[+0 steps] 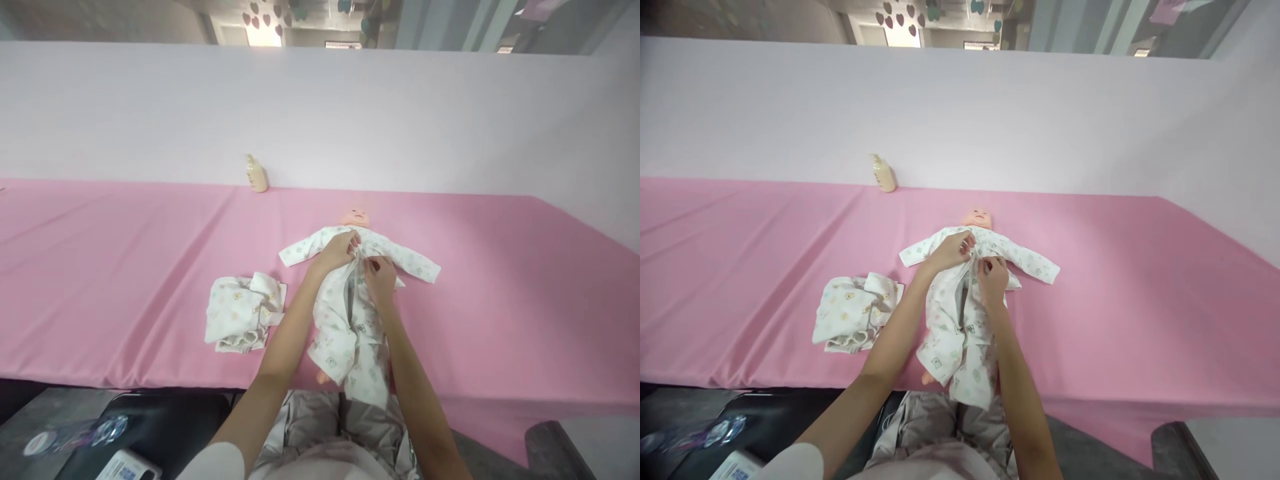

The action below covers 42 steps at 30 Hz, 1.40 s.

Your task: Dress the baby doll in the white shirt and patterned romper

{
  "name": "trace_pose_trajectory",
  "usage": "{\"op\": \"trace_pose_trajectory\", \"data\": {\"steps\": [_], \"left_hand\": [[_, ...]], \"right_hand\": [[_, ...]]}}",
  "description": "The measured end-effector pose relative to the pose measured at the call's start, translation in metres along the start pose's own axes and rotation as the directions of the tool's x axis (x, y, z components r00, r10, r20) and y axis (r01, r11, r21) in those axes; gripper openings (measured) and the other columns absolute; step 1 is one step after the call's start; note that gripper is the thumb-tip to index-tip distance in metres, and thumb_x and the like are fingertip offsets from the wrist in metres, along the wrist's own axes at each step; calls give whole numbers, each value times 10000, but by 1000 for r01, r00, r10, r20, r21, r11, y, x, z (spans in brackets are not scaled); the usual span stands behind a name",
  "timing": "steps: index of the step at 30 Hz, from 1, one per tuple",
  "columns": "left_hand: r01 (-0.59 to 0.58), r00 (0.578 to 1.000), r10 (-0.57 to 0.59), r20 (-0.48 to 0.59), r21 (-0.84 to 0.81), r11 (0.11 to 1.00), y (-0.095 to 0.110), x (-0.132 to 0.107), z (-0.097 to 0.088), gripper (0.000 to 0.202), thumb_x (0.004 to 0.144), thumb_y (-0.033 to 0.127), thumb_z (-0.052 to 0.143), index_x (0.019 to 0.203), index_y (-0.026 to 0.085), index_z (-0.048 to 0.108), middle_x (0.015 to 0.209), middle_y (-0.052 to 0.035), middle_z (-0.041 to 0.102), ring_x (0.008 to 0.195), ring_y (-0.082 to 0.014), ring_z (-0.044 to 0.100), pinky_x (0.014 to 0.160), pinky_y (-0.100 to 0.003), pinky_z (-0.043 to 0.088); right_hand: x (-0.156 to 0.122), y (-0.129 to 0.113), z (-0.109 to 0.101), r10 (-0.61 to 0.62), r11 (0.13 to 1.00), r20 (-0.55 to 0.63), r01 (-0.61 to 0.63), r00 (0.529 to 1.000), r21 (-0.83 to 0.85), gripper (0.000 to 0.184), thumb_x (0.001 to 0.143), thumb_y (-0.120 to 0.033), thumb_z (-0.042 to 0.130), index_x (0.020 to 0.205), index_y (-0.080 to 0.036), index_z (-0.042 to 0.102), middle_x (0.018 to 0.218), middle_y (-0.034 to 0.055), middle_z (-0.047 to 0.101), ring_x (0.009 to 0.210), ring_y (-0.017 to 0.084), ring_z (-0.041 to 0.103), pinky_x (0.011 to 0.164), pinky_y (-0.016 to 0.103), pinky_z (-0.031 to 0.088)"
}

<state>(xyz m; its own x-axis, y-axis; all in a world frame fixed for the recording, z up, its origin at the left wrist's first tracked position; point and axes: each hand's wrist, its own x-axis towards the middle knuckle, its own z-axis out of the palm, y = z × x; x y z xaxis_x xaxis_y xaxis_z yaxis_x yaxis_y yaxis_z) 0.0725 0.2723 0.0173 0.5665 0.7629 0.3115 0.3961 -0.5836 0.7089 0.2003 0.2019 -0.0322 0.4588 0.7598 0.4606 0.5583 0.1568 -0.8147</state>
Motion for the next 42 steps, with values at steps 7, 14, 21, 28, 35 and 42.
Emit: {"op": "trace_pose_trajectory", "data": {"steps": [7,14,21,28,35,42], "left_hand": [[68,993,-50,108,-170,983,7,0,4,281,653,131,592,905,184,479,815,2,570,674,-110,593,600,-215,466],[148,974,-77,212,-341,928,-5,2,1,300,655,204,646,905,183,482,854,-13,533,716,-107,574,562,-192,435],[237,967,-167,194,-436,868,-12,2,2,298,616,162,655,851,183,472,854,11,483,719,-91,573,597,-204,428],[312,948,-226,224,-506,804,-9,1,-1,308,558,107,657,756,180,433,707,44,427,610,-68,508,521,-181,355],[191,981,-187,41,-317,929,-8,-12,13,234,622,145,618,757,179,429,672,52,370,577,-66,364,525,-192,311],[111,948,-176,-267,-242,964,-11,-29,44,208,678,71,521,744,191,365,677,51,349,603,-85,380,602,-211,353]], "right_hand": [[-1,0,2,113,977,101,-129,988,167,192,790,-345,503,777,-180,600,741,32,617,683,168,535,674,306,421],[-3,0,5,42,987,44,-48,998,154,194,786,-315,513,791,-178,650,783,50,655,735,182,570,717,317,437],[-1,2,-2,69,972,167,-104,983,211,230,799,-277,469,825,-181,676,812,40,683,744,181,597,725,322,464],[4,7,-4,-84,977,183,45,979,210,121,726,-234,566,765,-185,670,796,37,657,718,164,605,703,298,491],[2,13,-2,-112,981,203,76,973,181,114,756,-291,563,715,-200,616,802,32,589,724,156,564,710,298,464],[9,22,3,120,920,302,-221,946,325,118,626,-303,609,669,-194,625,695,13,632,682,167,570,698,302,453]]}}
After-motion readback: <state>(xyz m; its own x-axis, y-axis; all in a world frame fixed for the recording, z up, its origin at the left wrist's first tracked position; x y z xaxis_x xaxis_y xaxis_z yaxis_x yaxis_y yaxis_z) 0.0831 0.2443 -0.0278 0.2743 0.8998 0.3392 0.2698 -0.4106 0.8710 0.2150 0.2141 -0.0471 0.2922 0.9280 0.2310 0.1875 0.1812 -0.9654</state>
